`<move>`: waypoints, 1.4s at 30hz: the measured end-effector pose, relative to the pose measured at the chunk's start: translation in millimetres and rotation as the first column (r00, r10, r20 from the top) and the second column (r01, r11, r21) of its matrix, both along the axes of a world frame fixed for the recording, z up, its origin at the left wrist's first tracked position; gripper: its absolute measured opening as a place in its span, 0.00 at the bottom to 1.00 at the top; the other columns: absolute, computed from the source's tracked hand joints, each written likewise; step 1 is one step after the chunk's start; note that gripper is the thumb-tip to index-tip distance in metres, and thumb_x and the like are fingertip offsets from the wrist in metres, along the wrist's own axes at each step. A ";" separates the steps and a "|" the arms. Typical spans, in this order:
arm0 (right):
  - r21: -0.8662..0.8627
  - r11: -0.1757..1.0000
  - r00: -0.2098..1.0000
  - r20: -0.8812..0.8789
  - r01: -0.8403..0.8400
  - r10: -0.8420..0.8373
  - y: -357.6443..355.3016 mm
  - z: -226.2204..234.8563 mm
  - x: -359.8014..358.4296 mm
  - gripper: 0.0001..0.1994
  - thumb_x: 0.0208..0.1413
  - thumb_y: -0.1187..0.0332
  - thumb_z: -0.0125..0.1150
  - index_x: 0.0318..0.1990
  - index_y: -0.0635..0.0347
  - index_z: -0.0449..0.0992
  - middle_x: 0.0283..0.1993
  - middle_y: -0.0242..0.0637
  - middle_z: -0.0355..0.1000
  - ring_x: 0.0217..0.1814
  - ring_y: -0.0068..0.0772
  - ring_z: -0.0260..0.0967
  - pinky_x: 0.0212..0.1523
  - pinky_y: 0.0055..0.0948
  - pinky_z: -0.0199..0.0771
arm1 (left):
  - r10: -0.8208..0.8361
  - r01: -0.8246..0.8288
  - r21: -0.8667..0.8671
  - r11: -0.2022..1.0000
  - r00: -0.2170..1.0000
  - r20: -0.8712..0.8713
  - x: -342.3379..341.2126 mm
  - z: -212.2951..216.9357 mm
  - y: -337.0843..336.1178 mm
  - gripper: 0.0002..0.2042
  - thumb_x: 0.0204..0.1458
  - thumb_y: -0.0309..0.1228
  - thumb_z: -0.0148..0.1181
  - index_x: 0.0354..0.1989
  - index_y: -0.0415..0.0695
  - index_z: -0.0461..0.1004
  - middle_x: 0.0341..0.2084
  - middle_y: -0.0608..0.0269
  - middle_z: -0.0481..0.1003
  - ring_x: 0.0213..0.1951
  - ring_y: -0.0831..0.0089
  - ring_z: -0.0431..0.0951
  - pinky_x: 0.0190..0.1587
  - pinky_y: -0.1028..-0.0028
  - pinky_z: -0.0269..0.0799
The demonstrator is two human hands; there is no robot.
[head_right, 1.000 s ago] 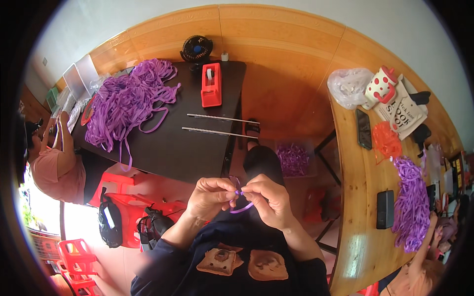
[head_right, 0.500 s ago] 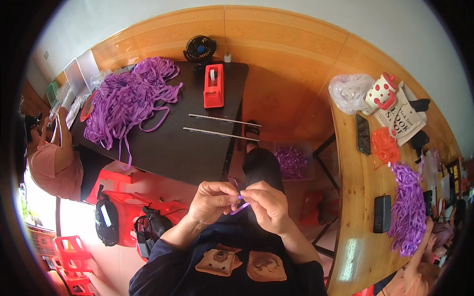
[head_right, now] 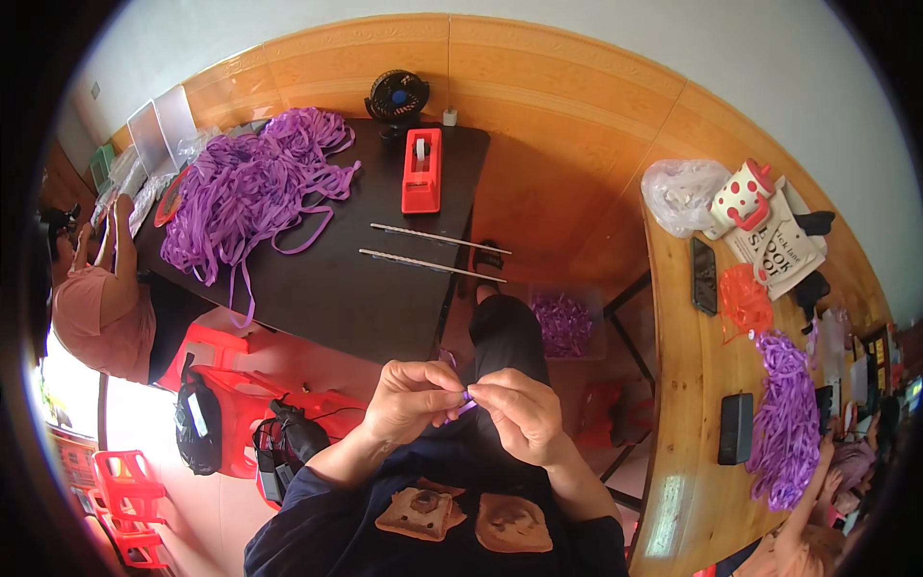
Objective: Making decorative bows using purple ribbon and a custom rod-based jig.
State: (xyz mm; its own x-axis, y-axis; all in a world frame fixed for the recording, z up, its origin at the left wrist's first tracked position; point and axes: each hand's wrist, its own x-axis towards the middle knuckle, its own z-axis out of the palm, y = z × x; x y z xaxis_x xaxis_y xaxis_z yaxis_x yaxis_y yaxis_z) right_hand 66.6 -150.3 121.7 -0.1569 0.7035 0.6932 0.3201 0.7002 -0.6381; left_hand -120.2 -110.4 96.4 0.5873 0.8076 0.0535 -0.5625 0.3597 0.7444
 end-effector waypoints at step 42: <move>0.321 0.913 0.662 0.632 0.250 -0.403 51.1 -70.1 53.5 0.10 0.40 0.78 0.62 0.34 0.62 0.76 0.32 0.35 0.69 0.29 0.33 0.68 0.30 0.33 0.62 | -0.221 0.145 -0.242 0.959 0.920 -0.323 46.8 -98.3 16.4 0.08 0.53 0.21 0.64 0.41 0.35 0.80 0.27 0.61 0.79 0.29 0.76 0.79 0.32 0.80 0.73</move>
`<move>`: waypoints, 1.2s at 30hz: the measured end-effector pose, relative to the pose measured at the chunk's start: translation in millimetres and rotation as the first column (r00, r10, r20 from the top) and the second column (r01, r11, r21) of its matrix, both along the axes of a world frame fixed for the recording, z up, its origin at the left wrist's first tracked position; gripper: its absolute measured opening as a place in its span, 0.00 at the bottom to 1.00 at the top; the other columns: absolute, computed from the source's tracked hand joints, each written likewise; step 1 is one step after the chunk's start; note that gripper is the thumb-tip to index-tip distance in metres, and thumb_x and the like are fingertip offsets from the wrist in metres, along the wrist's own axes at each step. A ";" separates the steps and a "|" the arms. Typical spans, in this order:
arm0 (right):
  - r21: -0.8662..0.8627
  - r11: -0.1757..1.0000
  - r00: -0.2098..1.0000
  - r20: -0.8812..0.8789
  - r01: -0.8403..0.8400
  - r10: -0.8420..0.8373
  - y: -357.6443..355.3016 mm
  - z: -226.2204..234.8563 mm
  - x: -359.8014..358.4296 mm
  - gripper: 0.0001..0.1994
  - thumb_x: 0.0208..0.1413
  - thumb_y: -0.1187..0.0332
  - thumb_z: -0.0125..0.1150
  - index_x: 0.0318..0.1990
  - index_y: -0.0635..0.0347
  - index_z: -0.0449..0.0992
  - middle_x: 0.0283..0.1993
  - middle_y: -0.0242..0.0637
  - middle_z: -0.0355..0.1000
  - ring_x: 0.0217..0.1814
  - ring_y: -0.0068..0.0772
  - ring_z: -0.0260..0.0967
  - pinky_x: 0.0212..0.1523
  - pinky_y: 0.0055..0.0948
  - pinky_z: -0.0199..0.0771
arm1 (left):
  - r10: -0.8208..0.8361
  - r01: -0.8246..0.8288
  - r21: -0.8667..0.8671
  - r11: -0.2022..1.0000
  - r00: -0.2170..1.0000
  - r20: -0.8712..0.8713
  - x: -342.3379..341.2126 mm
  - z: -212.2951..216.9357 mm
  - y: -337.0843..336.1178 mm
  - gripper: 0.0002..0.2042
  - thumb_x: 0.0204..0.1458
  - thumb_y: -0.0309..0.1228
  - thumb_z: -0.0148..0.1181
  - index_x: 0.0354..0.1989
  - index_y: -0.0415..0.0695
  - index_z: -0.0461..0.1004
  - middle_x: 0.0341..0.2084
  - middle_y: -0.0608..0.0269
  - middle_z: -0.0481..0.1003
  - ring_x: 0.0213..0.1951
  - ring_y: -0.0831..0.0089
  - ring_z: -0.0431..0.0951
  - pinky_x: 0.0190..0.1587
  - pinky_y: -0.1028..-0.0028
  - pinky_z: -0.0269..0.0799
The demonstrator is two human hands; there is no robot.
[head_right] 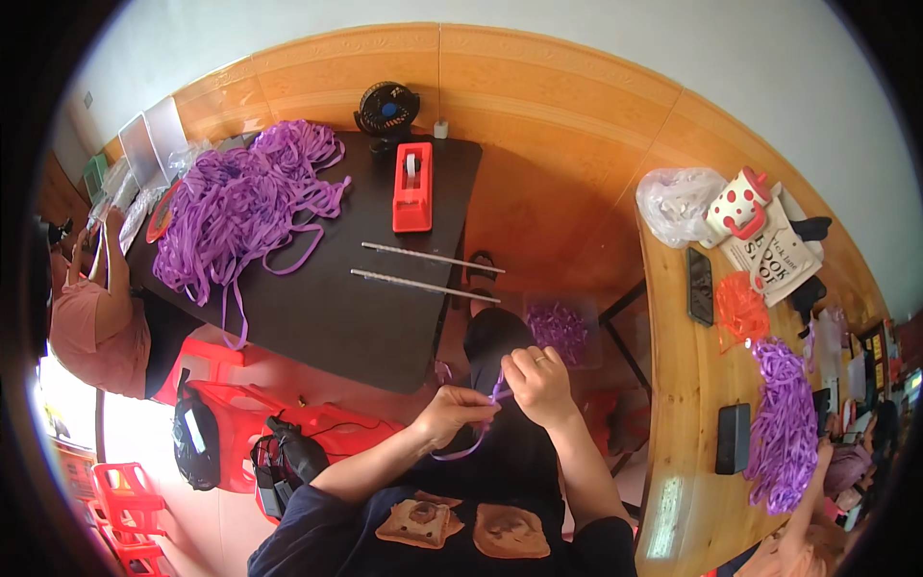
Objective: Making decorative bows using purple ribbon and a custom rod-based jig.
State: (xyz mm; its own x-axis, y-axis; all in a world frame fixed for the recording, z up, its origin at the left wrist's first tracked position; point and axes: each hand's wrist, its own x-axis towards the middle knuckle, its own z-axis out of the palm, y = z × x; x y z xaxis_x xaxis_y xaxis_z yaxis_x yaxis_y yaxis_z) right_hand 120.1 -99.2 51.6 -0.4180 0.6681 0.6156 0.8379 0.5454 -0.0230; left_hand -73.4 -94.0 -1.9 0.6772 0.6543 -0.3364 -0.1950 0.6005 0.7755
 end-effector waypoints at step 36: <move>-0.374 0.852 0.472 -0.864 -0.366 -0.176 129.5 -77.3 -28.5 0.04 0.55 0.77 0.59 0.37 0.68 0.77 0.31 0.34 0.68 0.32 0.26 0.68 0.33 0.27 0.68 | 0.645 -0.660 0.082 0.746 0.748 0.156 56.7 -18.2 47.9 0.06 0.59 0.24 0.59 0.43 0.37 0.77 0.29 0.67 0.76 0.30 0.82 0.74 0.35 0.82 0.68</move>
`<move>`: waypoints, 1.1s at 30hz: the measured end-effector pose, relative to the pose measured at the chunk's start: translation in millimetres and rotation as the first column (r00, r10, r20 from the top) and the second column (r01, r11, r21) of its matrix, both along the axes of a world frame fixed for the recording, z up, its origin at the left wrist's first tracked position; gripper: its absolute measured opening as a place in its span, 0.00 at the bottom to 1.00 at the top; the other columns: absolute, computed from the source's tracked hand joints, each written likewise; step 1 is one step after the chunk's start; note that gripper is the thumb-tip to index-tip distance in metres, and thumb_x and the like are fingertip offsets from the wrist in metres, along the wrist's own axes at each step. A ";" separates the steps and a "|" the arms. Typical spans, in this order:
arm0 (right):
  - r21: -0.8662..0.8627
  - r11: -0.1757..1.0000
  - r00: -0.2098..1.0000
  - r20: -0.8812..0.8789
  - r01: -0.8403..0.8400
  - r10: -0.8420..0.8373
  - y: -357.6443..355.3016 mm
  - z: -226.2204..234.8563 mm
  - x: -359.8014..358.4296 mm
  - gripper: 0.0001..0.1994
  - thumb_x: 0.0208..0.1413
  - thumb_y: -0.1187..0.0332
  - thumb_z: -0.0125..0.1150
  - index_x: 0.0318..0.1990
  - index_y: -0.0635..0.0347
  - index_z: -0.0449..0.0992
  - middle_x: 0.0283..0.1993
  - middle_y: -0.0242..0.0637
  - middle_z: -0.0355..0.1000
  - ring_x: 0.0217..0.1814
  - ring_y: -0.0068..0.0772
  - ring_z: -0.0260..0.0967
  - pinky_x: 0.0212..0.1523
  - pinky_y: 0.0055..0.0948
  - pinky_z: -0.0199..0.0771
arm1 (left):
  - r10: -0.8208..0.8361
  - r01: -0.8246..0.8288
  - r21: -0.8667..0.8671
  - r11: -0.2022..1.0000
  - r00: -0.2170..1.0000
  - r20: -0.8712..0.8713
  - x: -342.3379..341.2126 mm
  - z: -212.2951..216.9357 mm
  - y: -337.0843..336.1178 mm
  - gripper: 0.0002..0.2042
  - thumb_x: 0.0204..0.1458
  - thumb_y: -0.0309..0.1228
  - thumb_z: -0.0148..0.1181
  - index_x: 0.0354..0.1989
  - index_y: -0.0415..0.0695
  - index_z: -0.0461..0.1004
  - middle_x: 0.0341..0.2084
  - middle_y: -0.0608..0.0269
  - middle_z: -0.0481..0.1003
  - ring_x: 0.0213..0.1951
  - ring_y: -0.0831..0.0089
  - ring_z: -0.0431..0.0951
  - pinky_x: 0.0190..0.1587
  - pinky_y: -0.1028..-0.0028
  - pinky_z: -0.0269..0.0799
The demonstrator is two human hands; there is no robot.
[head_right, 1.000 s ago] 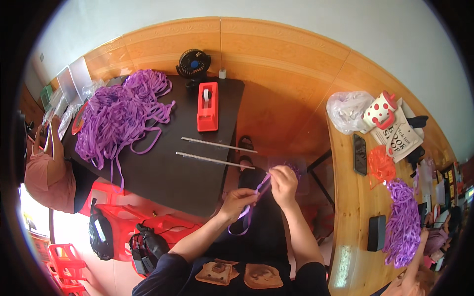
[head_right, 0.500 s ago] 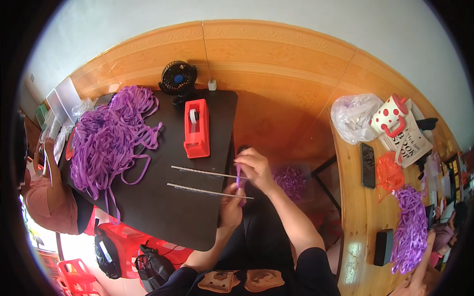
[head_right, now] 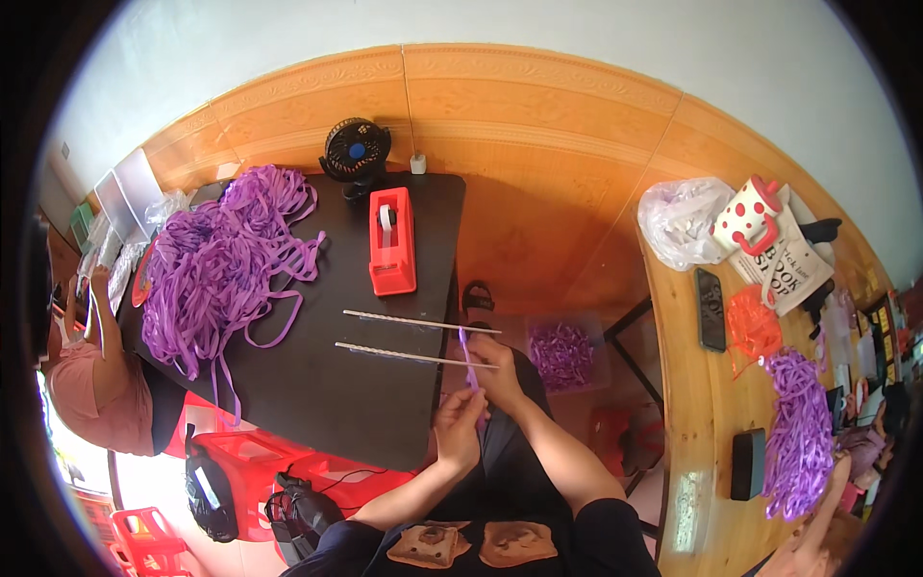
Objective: Making decorative bows using purple ribbon and a custom rod-based jig.
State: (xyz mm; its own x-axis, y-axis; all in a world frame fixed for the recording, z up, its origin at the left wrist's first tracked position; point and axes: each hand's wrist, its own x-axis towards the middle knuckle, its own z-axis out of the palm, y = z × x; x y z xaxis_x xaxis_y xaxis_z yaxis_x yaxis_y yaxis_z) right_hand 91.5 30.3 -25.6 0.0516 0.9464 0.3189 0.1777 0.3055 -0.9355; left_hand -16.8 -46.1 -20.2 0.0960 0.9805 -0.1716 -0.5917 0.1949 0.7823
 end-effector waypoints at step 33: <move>-0.572 0.687 0.853 -0.503 -0.447 0.137 -220.7 -10.0 -63.2 0.07 0.59 0.73 0.62 0.39 0.68 0.81 0.35 0.37 0.79 0.37 0.24 0.75 0.44 0.24 0.75 | -0.289 0.300 -0.002 0.954 0.919 -0.267 -101.1 8.6 -49.0 0.09 0.50 0.16 0.64 0.41 0.34 0.77 0.31 0.62 0.78 0.32 0.79 0.76 0.34 0.80 0.71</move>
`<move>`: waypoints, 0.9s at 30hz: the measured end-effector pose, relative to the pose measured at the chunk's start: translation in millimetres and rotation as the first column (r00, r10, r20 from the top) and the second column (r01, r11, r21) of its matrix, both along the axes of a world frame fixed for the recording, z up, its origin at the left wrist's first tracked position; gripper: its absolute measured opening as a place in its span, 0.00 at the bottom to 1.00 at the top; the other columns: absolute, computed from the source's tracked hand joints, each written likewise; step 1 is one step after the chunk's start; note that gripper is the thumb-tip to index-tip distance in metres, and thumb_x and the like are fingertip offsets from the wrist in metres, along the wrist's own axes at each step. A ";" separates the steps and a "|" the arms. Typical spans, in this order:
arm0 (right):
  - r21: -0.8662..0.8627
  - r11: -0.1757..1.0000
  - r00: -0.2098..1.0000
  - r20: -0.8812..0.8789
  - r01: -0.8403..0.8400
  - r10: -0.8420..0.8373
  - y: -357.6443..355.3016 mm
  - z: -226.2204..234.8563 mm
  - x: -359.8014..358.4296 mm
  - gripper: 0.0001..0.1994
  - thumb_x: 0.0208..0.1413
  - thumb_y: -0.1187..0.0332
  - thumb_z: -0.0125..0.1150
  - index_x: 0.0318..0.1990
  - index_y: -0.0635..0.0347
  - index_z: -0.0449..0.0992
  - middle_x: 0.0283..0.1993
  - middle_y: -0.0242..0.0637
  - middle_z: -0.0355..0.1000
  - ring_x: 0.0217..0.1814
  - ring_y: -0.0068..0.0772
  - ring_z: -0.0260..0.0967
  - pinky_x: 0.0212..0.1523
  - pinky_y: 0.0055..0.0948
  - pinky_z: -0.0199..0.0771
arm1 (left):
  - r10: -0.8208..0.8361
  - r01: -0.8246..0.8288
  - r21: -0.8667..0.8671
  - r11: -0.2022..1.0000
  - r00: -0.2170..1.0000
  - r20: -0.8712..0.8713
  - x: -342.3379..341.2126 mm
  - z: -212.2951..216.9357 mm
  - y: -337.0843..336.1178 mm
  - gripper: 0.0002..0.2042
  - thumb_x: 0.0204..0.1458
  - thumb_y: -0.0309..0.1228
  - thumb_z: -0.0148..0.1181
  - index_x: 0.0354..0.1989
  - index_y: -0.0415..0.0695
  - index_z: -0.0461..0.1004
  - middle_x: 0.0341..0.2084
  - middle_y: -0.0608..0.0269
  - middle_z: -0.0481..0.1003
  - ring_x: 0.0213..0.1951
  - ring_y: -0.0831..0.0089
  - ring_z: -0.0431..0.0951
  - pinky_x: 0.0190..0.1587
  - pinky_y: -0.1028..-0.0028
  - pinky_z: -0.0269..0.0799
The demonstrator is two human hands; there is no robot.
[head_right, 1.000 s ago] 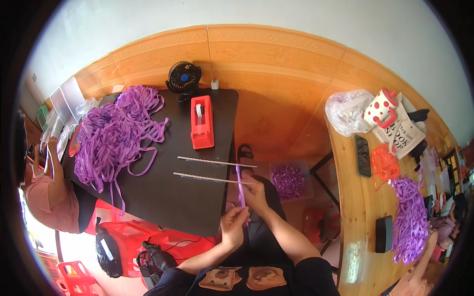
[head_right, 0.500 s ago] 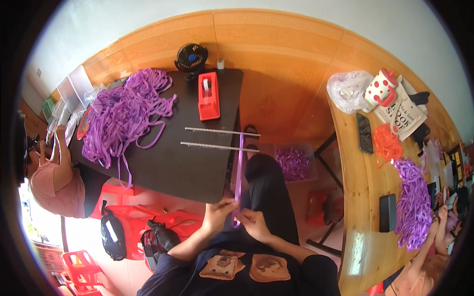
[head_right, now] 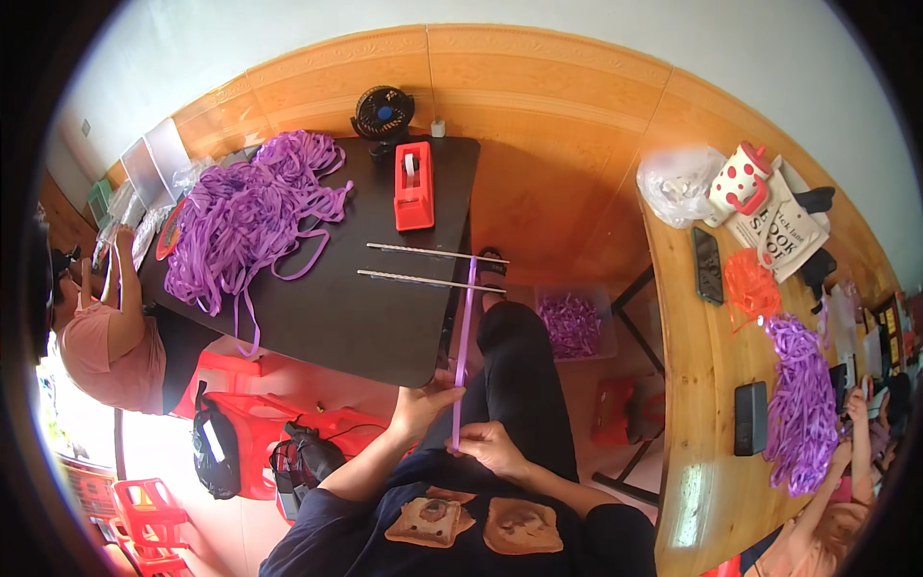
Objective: Making decorative bows using purple ribbon and a custom rod-based jig.
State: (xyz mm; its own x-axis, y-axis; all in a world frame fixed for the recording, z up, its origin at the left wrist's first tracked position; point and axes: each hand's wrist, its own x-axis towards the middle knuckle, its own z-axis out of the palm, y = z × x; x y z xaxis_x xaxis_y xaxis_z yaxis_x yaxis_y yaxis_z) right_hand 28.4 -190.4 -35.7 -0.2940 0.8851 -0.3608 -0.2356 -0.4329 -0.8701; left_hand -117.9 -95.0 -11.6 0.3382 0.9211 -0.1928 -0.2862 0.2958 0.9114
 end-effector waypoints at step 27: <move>0.656 0.700 0.682 0.375 0.283 -0.628 47.9 30.5 30.3 0.09 0.52 0.80 0.63 0.41 0.66 0.77 0.37 0.39 0.76 0.37 0.31 0.73 0.38 0.28 0.71 | -0.250 0.255 -0.059 0.965 0.965 0.072 -15.2 5.1 8.9 0.09 0.53 0.22 0.64 0.43 0.36 0.80 0.29 0.61 0.78 0.30 0.78 0.76 0.30 0.80 0.69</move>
